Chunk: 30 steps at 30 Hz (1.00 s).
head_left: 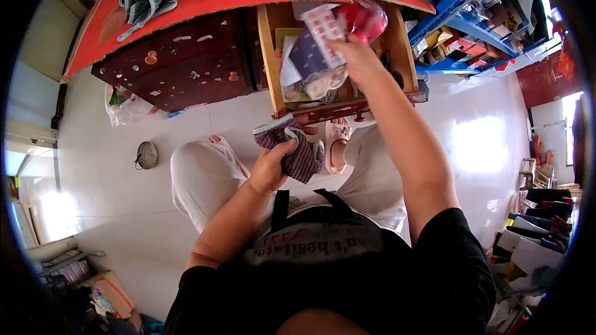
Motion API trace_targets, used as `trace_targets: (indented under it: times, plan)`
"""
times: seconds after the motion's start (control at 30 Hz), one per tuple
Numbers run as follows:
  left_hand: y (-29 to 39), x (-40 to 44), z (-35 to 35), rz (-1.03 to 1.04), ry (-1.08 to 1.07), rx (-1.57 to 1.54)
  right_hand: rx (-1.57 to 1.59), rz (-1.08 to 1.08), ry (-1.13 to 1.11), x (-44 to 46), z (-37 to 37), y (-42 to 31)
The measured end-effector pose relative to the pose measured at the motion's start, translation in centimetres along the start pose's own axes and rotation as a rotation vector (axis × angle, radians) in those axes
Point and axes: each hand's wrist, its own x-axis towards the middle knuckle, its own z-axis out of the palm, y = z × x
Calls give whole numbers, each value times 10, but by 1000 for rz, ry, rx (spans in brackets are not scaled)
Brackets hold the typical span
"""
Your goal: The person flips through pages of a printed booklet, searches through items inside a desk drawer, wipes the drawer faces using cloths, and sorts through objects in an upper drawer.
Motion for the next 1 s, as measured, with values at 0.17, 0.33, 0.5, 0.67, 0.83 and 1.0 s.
trace_targets:
  times: [0.17,0.33,0.5,0.67,0.83,1.0]
  plan:
    - [0,-2,-1,-26,4,-19,-1023,-22,-139,8,43,30]
    - [3,-4,0,-29,28,6,-1279,-106,-60,22,48,43]
    - [0,-2,0,-7,-1,-37,-597,17,126,31,6,24]
    - [-3,1,-4,10,-33,-37,-481,50,89,31,-26,-4]
    - [-4,1,-2,25,-10,-35,-1627,-333,233,-20,10,-20]
    - [-1,1,-2,1,-35,-15,-1936,-754,-321,-41,52,15]
